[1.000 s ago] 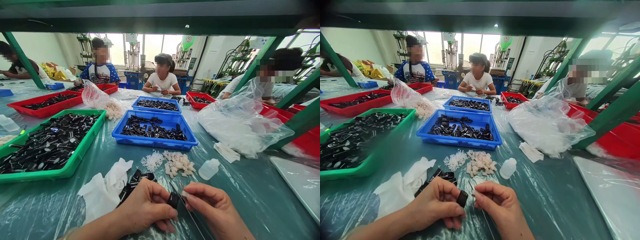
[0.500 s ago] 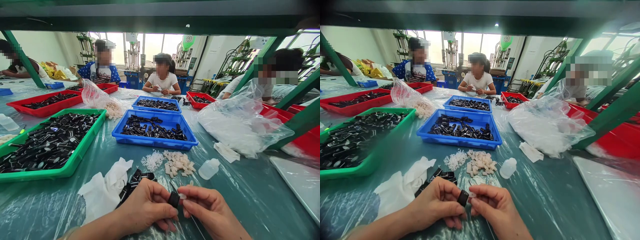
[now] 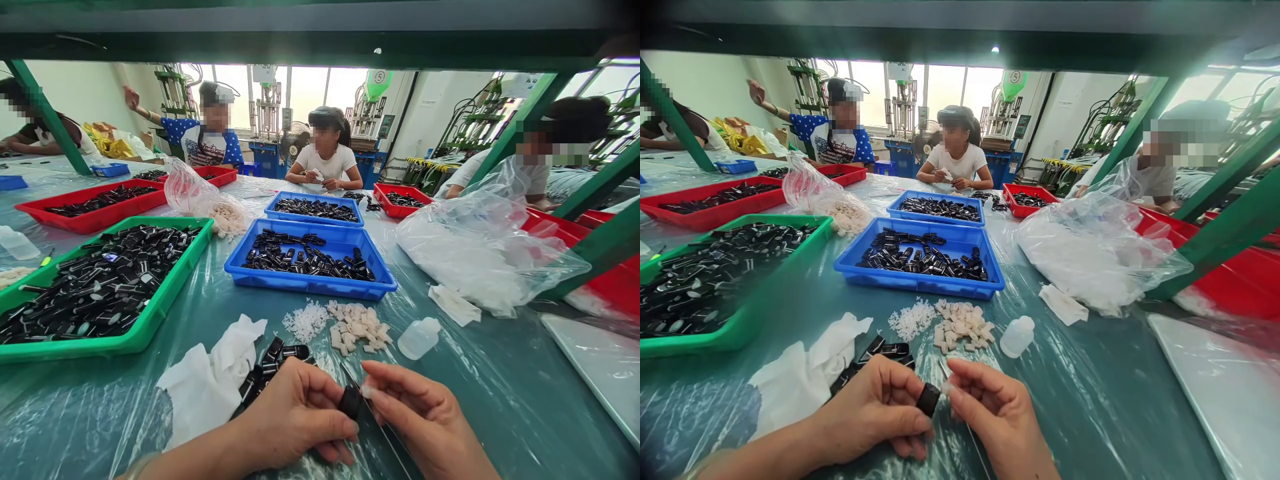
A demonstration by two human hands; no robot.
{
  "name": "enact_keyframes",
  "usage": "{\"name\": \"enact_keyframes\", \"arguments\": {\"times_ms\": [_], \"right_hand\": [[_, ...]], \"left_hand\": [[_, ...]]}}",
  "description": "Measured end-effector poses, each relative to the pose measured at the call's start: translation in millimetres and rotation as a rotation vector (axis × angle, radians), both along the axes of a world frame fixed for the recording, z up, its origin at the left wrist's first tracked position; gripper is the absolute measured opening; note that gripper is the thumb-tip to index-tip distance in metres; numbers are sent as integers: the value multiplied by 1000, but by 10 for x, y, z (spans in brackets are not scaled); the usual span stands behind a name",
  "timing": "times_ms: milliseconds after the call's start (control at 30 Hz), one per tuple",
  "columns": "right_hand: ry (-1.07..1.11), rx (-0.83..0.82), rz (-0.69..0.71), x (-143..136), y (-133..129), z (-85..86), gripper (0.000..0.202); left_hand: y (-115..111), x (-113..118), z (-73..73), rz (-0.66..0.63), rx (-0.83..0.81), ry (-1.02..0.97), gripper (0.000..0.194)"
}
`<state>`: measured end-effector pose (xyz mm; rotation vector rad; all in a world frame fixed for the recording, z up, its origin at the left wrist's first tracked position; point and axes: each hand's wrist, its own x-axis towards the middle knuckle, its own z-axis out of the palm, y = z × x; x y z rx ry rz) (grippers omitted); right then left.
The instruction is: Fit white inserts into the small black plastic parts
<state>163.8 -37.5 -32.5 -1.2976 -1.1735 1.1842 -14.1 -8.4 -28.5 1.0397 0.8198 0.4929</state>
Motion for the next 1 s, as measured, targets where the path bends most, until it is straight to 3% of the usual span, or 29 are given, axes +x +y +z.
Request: {"name": "enact_keyframes", "arguments": {"times_ms": [167, 333, 733, 1000], "right_hand": [[-154, 200, 60, -11, -27, 59, 3], [-209, 306, 126, -35, -53, 86, 10], [-277, 354, 154, -53, -74, 52, 22], [-253, 253, 194, -84, -32, 14, 19]], "left_hand": [[-10, 24, 3, 3, -20, 7, 19], [-11, 30, 11, -23, -7, 21, 18], [-21, 26, 15, -18, 6, 44, 11], [-51, 18, 16, -3, -10, 37, 10]]}}
